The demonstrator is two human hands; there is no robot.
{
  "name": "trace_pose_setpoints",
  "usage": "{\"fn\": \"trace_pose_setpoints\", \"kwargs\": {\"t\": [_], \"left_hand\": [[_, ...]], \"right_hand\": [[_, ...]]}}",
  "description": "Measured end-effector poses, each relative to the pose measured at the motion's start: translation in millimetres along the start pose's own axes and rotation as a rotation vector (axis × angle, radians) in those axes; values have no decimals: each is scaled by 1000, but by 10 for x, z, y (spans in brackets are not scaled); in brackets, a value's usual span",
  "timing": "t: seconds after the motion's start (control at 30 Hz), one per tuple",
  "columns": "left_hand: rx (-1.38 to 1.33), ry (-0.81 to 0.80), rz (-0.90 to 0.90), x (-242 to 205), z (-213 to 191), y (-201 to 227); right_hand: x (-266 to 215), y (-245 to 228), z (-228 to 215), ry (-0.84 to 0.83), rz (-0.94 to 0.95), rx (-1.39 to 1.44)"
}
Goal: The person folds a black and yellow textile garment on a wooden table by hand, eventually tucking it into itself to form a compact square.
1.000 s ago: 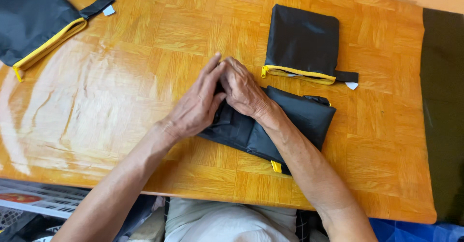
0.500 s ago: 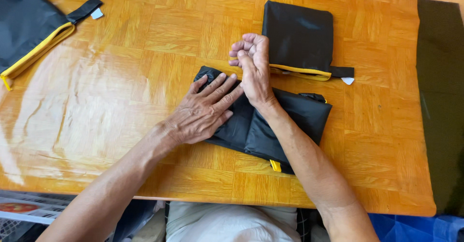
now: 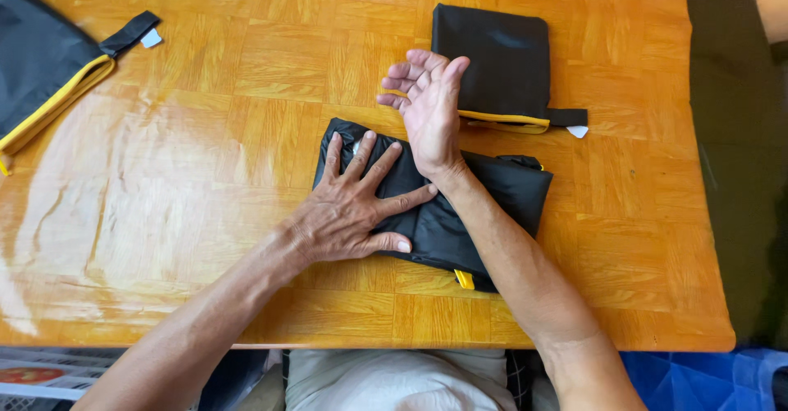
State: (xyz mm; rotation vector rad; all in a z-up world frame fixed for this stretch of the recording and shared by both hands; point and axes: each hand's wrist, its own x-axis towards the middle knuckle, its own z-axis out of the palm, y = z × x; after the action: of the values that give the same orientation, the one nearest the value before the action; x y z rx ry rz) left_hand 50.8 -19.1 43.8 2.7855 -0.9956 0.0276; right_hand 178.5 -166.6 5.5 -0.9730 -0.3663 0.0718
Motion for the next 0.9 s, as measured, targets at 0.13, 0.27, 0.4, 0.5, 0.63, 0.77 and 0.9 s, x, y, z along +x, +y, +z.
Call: {"fn": "trace_pose_setpoints", "kwargs": {"t": [0.13,0.27,0.4,0.5,0.63,0.77,0.9], "left_hand": [[-8,-22,2,4,59,7],[108,249,50,10,177,-2],[131,281,22,2,226,25],[177,308,-13,-5,249,121],[130,293,-22,60,303,242],[157,295,-13,141,289,318],[190,318,-2,160,278,338]], "right_hand": [[27,-147,92,30,-45,22],[5,-858,353,0,-233,-308],[-383,-1522,438,-357,-452,-1645],[-981,-1460,281,-356,-165,-2042],[-1280,-1198,-103,-382,75,-2052],[-1323,-1174,-237,-286,-151,-2157],[-1312,-1168,-243,-233,-167,-2111]]}}
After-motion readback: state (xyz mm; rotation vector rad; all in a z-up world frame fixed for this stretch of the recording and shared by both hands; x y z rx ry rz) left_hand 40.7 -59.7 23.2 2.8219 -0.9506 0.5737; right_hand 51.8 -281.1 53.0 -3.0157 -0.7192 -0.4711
